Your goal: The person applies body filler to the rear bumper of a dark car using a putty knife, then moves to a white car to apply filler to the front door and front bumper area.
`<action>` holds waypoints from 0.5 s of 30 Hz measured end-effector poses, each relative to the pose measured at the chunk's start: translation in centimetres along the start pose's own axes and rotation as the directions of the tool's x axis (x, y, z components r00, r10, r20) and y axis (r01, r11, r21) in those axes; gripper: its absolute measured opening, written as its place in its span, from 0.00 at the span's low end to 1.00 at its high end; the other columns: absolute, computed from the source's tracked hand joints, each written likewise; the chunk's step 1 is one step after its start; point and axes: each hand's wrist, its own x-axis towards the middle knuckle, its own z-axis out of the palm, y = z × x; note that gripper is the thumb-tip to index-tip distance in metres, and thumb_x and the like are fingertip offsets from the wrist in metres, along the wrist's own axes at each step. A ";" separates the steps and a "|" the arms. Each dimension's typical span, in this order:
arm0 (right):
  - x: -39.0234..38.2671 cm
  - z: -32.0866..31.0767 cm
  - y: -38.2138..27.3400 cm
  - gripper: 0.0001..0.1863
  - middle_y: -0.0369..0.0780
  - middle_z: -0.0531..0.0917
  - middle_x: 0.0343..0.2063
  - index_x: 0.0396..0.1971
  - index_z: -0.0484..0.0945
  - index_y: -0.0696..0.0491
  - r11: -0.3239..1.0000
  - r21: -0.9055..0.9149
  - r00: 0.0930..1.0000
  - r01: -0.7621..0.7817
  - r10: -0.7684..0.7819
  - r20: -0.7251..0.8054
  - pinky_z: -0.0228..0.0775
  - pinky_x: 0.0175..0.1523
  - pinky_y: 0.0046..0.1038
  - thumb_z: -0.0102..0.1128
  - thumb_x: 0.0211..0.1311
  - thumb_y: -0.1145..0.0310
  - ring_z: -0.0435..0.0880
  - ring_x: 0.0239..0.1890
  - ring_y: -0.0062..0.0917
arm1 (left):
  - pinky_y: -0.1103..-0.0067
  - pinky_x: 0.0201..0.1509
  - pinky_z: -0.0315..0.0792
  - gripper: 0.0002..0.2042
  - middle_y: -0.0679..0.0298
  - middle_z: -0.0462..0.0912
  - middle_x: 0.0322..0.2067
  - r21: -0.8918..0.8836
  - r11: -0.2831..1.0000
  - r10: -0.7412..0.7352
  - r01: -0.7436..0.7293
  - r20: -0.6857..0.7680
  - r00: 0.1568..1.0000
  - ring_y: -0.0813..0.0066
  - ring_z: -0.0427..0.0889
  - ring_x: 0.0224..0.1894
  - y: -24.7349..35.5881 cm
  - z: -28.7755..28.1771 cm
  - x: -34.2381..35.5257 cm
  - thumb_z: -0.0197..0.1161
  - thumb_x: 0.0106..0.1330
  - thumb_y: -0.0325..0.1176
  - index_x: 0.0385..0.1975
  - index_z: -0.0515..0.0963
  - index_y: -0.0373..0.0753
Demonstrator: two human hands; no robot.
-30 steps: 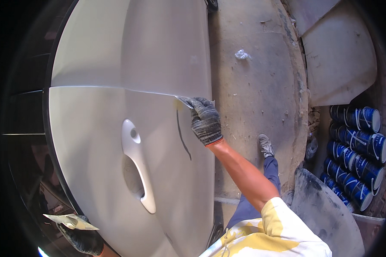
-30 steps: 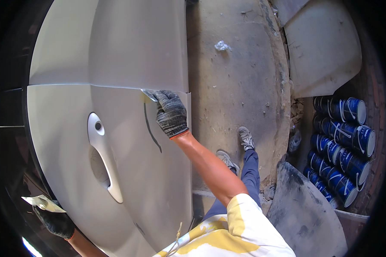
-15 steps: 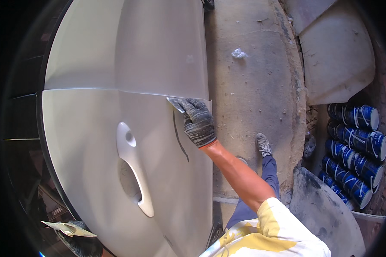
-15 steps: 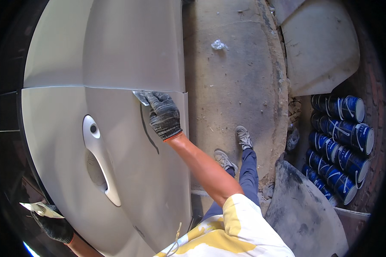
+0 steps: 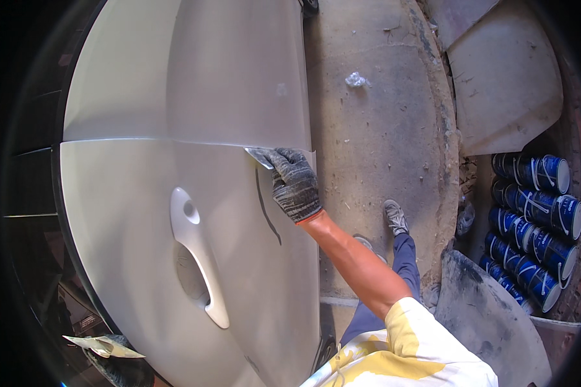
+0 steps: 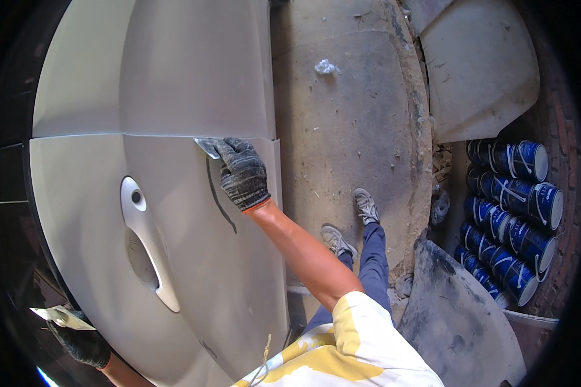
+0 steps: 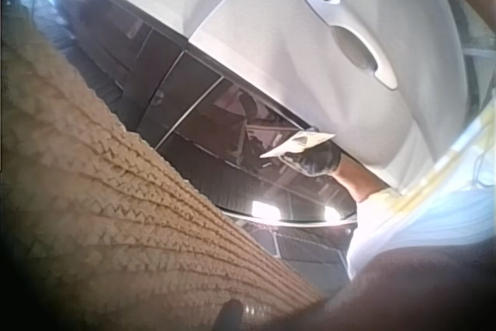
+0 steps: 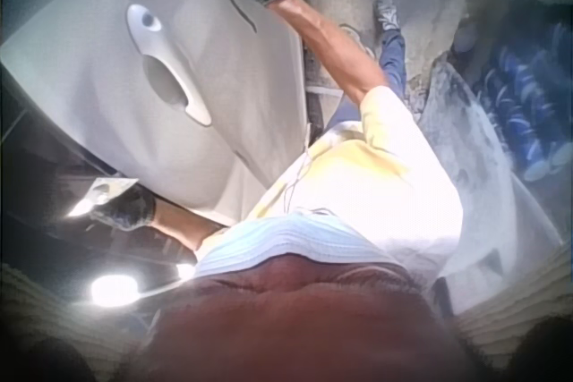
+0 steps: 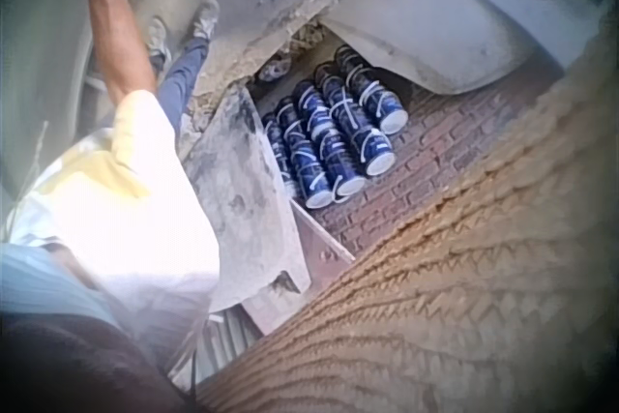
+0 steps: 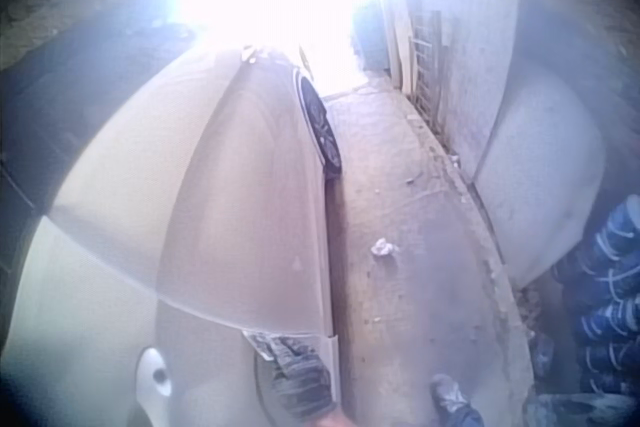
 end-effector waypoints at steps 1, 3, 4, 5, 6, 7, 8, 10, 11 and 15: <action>0.0 0.1 0.1 0.26 0.41 0.80 0.42 0.46 0.77 0.49 1.000 -0.008 1.000 0.007 -0.007 -0.002 0.72 0.48 0.34 0.52 0.43 0.83 0.77 0.46 0.38 | 0.73 0.62 0.67 0.20 0.53 0.72 0.55 -0.055 0.997 -0.045 0.045 0.010 0.999 0.61 0.73 0.56 0.1 0.0 0.0 0.52 0.66 0.24 0.58 0.65 0.32; -0.1 0.1 0.1 0.26 0.41 0.80 0.42 0.46 0.77 0.49 1.000 -0.021 1.000 0.002 -0.002 -0.014 0.72 0.49 0.34 0.52 0.42 0.83 0.77 0.46 0.38 | 0.73 0.61 0.67 0.20 0.53 0.72 0.55 -0.025 0.997 -0.069 0.070 0.041 0.997 0.62 0.73 0.56 0.5 -0.2 0.1 0.53 0.65 0.24 0.58 0.66 0.32; -0.1 0.1 0.0 0.26 0.41 0.80 0.42 0.46 0.77 0.49 1.000 -0.021 1.000 -0.003 0.002 -0.016 0.72 0.49 0.34 0.52 0.42 0.84 0.77 0.46 0.38 | 0.73 0.61 0.67 0.21 0.53 0.72 0.55 0.036 0.998 -0.045 0.043 0.048 0.998 0.62 0.73 0.56 0.6 -0.3 0.2 0.53 0.64 0.23 0.58 0.66 0.32; -0.1 0.1 -0.1 0.24 0.41 0.80 0.41 0.46 0.78 0.49 1.000 -0.027 1.000 -0.008 0.008 -0.020 0.72 0.49 0.34 0.52 0.46 0.83 0.77 0.45 0.38 | 0.74 0.61 0.67 0.21 0.53 0.73 0.55 0.187 0.980 0.053 -0.062 0.053 0.997 0.62 0.73 0.56 0.7 -0.3 0.3 0.54 0.64 0.23 0.58 0.66 0.31; -0.1 0.1 -0.2 0.22 0.41 0.80 0.41 0.46 0.78 0.49 0.999 -0.030 1.000 -0.017 0.017 -0.021 0.71 0.49 0.34 0.52 0.49 0.82 0.77 0.45 0.37 | 0.74 0.61 0.67 0.21 0.53 0.72 0.55 0.268 0.957 0.101 -0.112 0.057 0.993 0.62 0.73 0.56 0.7 -0.4 0.3 0.55 0.63 0.22 0.58 0.65 0.31; -0.1 0.0 -0.3 0.20 0.42 0.80 0.40 0.46 0.79 0.49 0.999 -0.032 0.999 -0.026 0.026 -0.023 0.71 0.49 0.33 0.52 0.53 0.81 0.77 0.44 0.37 | 0.74 0.61 0.67 0.22 0.53 0.72 0.55 0.348 0.924 0.148 -0.160 0.061 0.987 0.63 0.73 0.56 0.7 -0.4 0.4 0.55 0.63 0.22 0.58 0.65 0.31; -0.1 0.0 -0.4 0.20 0.41 0.80 0.40 0.46 0.79 0.49 1.000 -0.017 0.999 -0.026 0.025 -0.023 0.71 0.50 0.33 0.52 0.53 0.80 0.77 0.44 0.37 | 0.74 0.62 0.67 0.22 0.53 0.72 0.55 0.364 0.918 0.147 -0.155 0.048 0.988 0.63 0.73 0.56 0.6 -0.5 0.4 0.56 0.62 0.22 0.58 0.65 0.31; -0.1 0.0 -0.5 0.20 0.41 0.81 0.40 0.46 0.79 0.48 0.999 0.018 0.999 -0.027 0.027 -0.018 0.71 0.50 0.33 0.52 0.53 0.80 0.77 0.45 0.36 | 0.74 0.62 0.66 0.22 0.53 0.72 0.56 0.296 0.950 0.097 -0.100 0.026 0.995 0.63 0.73 0.56 0.2 -0.6 0.2 0.56 0.62 0.22 0.58 0.65 0.31; -0.1 0.1 -0.5 0.20 0.41 0.81 0.41 0.47 0.79 0.48 1.000 0.002 1.000 -0.025 0.025 -0.019 0.71 0.50 0.32 0.52 0.53 0.80 0.77 0.45 0.36 | 0.75 0.62 0.66 0.22 0.54 0.71 0.57 0.208 0.977 0.045 -0.048 0.019 0.999 0.63 0.73 0.57 -0.1 -0.6 0.0 0.56 0.63 0.22 0.58 0.65 0.31; 0.0 0.2 -0.5 0.25 0.40 0.80 0.42 0.47 0.78 0.49 1.000 -0.031 1.000 0.006 -0.006 -0.015 0.72 0.50 0.33 0.51 0.46 0.83 0.77 0.46 0.36 | 0.75 0.62 0.66 0.21 0.55 0.69 0.58 -0.014 0.995 -0.099 0.099 -0.006 0.995 0.64 0.71 0.58 -1.5 -1.0 -0.7 0.54 0.65 0.24 0.59 0.65 0.32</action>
